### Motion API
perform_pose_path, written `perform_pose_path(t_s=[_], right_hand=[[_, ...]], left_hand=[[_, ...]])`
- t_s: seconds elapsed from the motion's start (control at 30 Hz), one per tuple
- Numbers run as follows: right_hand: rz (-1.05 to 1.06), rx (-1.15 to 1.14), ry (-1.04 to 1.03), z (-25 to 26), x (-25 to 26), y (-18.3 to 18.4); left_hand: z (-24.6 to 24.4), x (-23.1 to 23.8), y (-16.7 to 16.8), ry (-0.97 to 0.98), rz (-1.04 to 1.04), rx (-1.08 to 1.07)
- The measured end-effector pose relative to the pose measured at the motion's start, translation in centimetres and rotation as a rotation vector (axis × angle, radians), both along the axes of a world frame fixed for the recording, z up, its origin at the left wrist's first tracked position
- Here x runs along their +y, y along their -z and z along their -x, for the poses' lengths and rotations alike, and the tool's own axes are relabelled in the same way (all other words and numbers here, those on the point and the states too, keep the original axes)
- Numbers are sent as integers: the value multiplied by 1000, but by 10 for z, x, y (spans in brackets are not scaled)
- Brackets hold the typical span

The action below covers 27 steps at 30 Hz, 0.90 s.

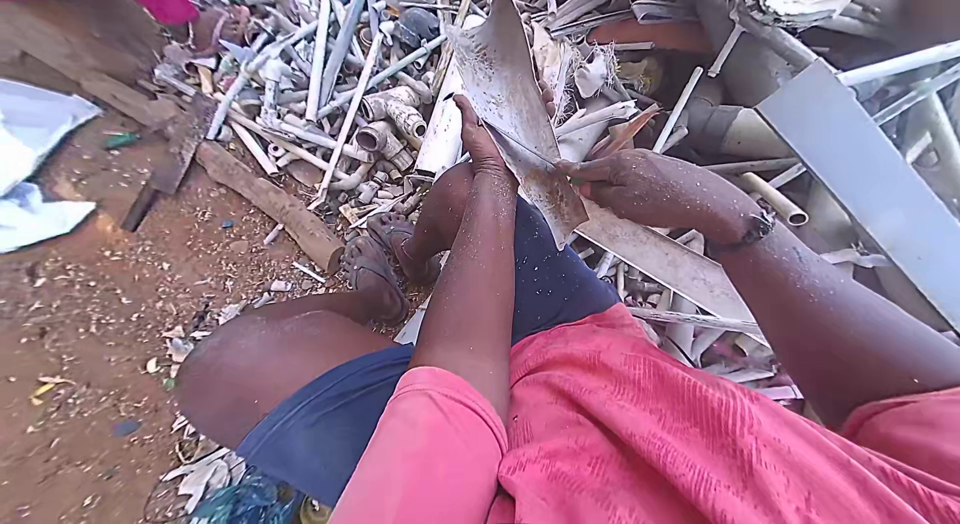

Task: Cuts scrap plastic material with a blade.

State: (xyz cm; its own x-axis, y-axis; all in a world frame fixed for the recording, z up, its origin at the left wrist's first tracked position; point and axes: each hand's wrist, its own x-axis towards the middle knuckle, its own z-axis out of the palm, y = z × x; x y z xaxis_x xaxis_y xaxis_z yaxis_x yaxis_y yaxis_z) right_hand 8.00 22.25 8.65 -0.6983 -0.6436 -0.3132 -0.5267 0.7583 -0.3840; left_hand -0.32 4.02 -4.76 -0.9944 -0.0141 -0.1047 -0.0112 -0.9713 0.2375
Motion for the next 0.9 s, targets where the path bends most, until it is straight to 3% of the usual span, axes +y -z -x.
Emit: perform_pose_path(t_s=[0.23,0.4,0.6,0.77,0.9], right_hand=[[-43,-2,57,21,-25,7],[-79,-31,-17,9,-12,-2],[-95,37,58,45,-28,11],[-57,-103,5,19,-9,-4],[-93,-15,45,35,-14,6]], left_hand=[[-12,15,-13,-32,189,-8],[-9,2,-16,-118,96,-76],[-8,14,-5,-21,164,35],[0,1,-3,-32,100,-24],[-1,12,-2,-11,116,-17]])
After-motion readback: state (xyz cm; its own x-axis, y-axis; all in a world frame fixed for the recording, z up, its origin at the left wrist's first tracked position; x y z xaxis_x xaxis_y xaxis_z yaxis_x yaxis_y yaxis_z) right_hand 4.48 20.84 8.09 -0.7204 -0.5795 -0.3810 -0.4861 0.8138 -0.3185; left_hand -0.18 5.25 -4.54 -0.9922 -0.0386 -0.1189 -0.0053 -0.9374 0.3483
